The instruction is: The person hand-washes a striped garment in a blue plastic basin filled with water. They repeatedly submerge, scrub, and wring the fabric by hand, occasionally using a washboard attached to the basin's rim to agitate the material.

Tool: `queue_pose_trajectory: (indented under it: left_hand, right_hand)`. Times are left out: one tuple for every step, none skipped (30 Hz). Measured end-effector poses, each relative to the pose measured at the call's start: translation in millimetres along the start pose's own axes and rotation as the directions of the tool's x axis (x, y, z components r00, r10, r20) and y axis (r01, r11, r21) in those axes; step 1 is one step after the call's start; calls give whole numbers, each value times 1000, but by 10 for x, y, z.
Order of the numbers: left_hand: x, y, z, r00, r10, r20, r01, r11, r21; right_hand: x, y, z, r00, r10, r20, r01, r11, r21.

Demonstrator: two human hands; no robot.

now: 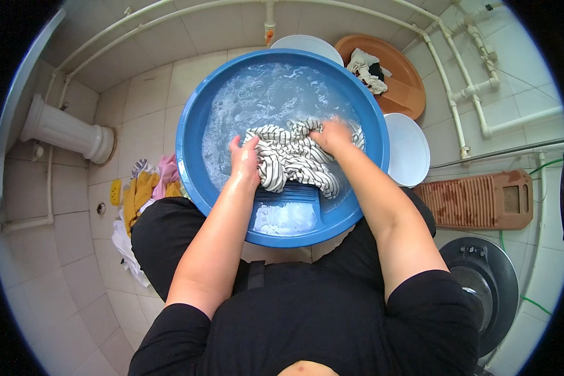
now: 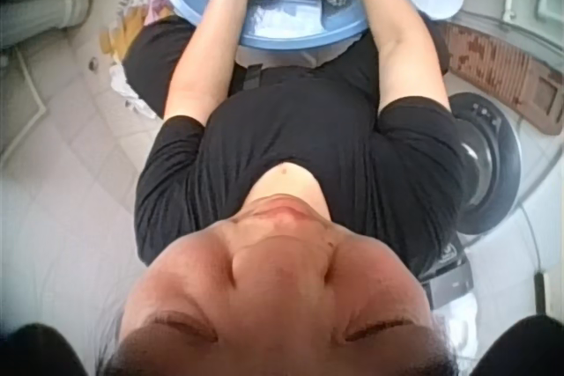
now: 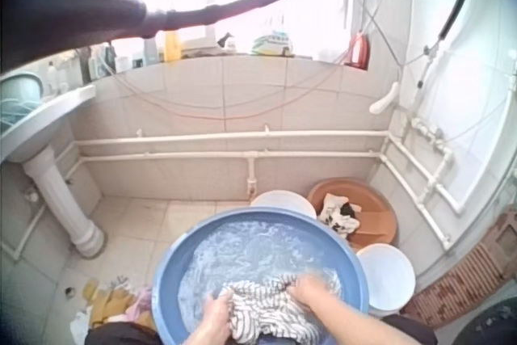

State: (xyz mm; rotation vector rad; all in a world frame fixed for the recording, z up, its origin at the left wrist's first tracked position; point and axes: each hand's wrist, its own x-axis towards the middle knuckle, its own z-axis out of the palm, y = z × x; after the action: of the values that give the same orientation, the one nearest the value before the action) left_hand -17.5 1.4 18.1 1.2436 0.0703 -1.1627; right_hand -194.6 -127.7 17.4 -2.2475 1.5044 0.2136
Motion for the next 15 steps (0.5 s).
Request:
queue_pose_trajectory:
  left_hand:
    - [9,-24,-1,995,19,96,-22,999,30]
    - [15,-35,7,981,35,191,-47,997,57]
    - [28,-23,20,956,-52,290,74,995,-66]
    - [39,1,24,912,-125,391,207,963,-174]
    - [34,18,39,851,-179,494,343,902,-264]
    - [-292,239,200,932,-180,314,264,931,-251]
    - [-210,226,105,920,-184,345,285,921,-268]
    - [-26,170,-30,903,-193,385,312,909,-277]
    - [222,77,-191,744,-124,656,464,803,-374]
    - [73,151,-138,681,-121,722,525,768,-367]
    - [-78,222,-93,614,-115,781,585,731,-353]
    - [57,97,-152,677,-124,725,542,751,-378]
    - [129,-60,-221,745,-68,663,412,828,-379]
    - [162,-232,-312,801,1,599,274,888,-368]
    - [42,-143,-169,915,-84,393,200,943,-265]
  right_hand:
    - [-62,-64,10,990,-5,-139,-5,997,-75]
    - [-75,-163,28,980,-55,-189,81,988,130]
    - [-64,-282,53,964,-96,-247,175,931,320]
    - [-13,-426,74,940,-194,-279,309,829,466]
    - [-76,-542,131,924,-235,-302,366,774,517]
    - [-317,-795,-9,884,-305,-354,450,762,466]
    - [-608,-1054,-215,898,-315,-307,435,737,517]
    - [-760,-1189,-276,848,-415,-330,530,692,491]
    - [-904,-1291,-201,747,-489,-450,653,667,359]
    - [-1004,-1368,-168,670,-540,-510,732,596,330]
    - [-1078,-1389,-124,635,-580,-510,760,589,275]
    - [-1123,-1418,-106,592,-626,-508,791,573,216]
    - [-1116,-1412,-101,542,-631,-556,814,559,158]
    - [-1033,-1367,-82,472,-625,-622,834,545,85]
    - [-878,-1247,-47,401,-614,-681,844,536,14]
